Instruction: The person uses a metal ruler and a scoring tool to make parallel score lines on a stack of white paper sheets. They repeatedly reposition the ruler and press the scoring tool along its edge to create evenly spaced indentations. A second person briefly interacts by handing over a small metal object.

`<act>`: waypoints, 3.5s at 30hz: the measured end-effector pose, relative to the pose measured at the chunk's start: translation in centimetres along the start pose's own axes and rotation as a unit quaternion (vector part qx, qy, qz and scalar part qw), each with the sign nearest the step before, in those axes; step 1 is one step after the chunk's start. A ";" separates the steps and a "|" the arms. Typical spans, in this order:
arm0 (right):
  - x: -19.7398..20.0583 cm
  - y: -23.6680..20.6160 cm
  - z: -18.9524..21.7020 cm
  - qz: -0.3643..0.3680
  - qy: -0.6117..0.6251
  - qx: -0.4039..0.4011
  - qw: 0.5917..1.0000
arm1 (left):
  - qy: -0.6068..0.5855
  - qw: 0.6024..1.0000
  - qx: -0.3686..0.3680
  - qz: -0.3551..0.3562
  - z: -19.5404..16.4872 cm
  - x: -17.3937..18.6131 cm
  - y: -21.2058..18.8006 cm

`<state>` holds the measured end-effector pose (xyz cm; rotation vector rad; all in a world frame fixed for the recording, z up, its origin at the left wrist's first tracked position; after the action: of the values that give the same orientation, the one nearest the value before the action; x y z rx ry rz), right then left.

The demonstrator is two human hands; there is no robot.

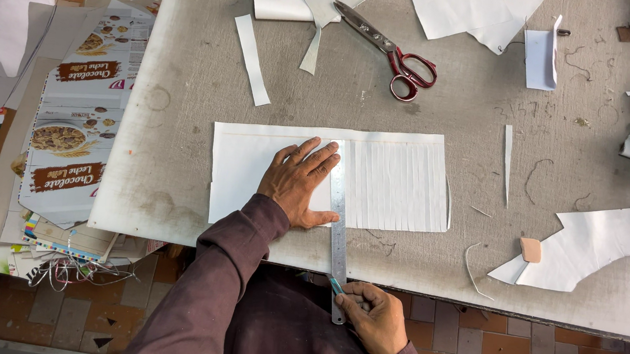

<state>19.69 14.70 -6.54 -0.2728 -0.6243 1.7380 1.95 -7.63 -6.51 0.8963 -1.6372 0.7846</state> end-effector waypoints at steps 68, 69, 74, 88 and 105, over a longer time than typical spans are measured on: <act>-0.5 11.1 8.1 -0.163 -0.367 0.263 0.877 | -0.005 0.999 0.023 0.022 -0.1 1.1 -0.1; -0.6 10.0 7.6 -0.164 -0.367 0.268 0.876 | -0.006 0.999 0.022 0.023 -0.1 1.0 -0.1; -0.9 4.0 5.5 -0.163 -0.343 0.275 0.883 | -0.011 0.999 0.015 0.029 -0.1 1.1 0.0; 0.3 -1.3 0.8 -0.026 0.026 0.001 0.999 | -0.021 1.000 0.004 -0.014 -0.1 0.8 -0.4; -0.5 0.1 0.0 0.017 0.039 -0.066 0.997 | -0.024 0.999 -0.011 -0.041 0.3 0.3 -0.5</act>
<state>19.69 14.15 -6.67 -0.4441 -0.6825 1.7120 2.18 -8.19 -6.31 0.9664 -1.6371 0.6925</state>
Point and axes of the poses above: each hand's wrist, its own y-axis towards the middle knuckle, its own x-axis out of the back of the hand, z = x × y, the point moved 1 cm from there along y, towards the middle knuckle, and after that the axes turned 4 degrees about z, right-handed, at the moved point
